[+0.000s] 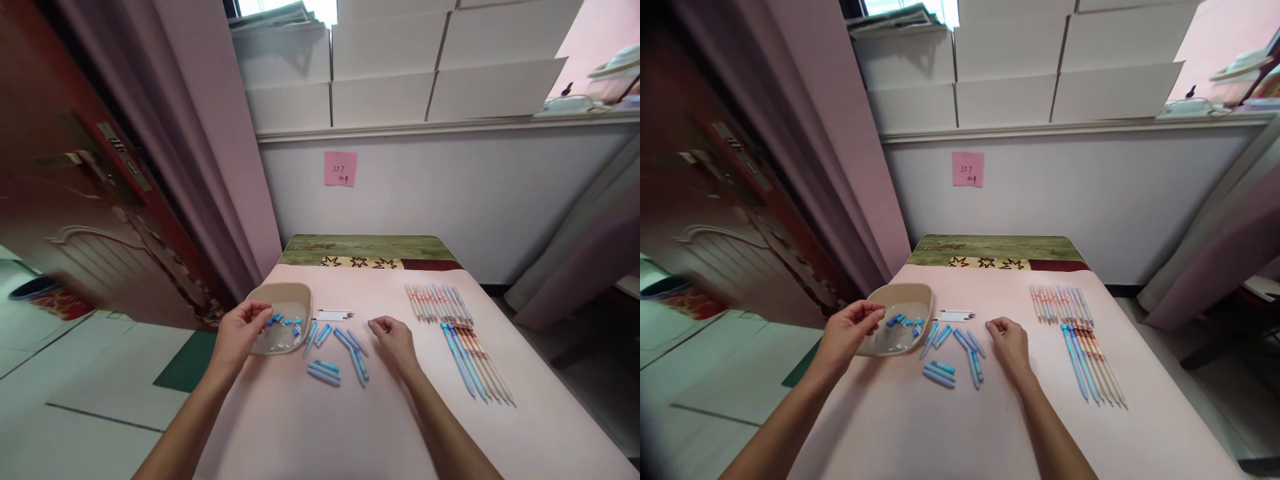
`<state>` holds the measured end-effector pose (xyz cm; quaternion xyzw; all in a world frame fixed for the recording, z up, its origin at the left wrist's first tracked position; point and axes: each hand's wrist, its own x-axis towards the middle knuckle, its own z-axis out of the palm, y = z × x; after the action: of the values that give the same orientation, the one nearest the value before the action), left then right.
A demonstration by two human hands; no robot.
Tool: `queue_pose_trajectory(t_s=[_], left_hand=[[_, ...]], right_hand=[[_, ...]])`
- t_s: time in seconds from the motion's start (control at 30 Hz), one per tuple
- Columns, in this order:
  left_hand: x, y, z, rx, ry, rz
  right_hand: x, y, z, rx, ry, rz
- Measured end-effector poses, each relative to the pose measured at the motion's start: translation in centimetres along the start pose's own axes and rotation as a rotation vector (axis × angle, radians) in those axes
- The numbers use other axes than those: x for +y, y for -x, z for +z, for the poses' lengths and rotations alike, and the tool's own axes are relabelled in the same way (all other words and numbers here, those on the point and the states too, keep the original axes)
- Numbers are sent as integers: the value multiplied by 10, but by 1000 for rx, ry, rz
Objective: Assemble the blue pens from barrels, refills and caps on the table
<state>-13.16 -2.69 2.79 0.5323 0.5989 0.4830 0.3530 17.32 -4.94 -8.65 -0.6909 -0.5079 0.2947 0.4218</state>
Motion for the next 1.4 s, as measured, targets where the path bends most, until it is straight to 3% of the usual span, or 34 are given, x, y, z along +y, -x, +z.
queue_pose_trajectory(t_s=[0.07, 0.17, 0.27, 0.4, 0.6, 0.7, 0.83, 1.0, 1.13, 1.23, 1.4], left_hand=[[-9, 7, 6, -92, -19, -15], [-24, 32, 30, -242, -33, -36], [-35, 58, 59, -261, -104, -28], [-45, 74, 94, -318, -323, 206], [-67, 52, 137, -432, -640, 582], [-74, 49, 143, -478, -718, 623], [-80, 56, 137, -441, -720, 598], [-89, 53, 146, -235, -789, 493], [-86, 44, 162, -115, -883, 308], [-83, 45, 165, -129, -914, 195], [-91, 60, 157, -183, -842, 260]], right_hand=[[1, 0, 8, -30, 23, 4], [4, 6, 14, -64, 88, -14], [4, 13, 14, -108, 208, -78], [1, 18, 14, -132, 369, -118], [-1, 21, 18, -142, 500, -166], [1, 23, 18, -130, 486, -183], [4, 23, 17, -141, 465, -210], [5, 23, 19, -143, 457, -180], [3, 23, 19, -135, 462, -174], [2, 22, 19, -142, 469, -163], [0, 19, 17, -157, 436, -136]])
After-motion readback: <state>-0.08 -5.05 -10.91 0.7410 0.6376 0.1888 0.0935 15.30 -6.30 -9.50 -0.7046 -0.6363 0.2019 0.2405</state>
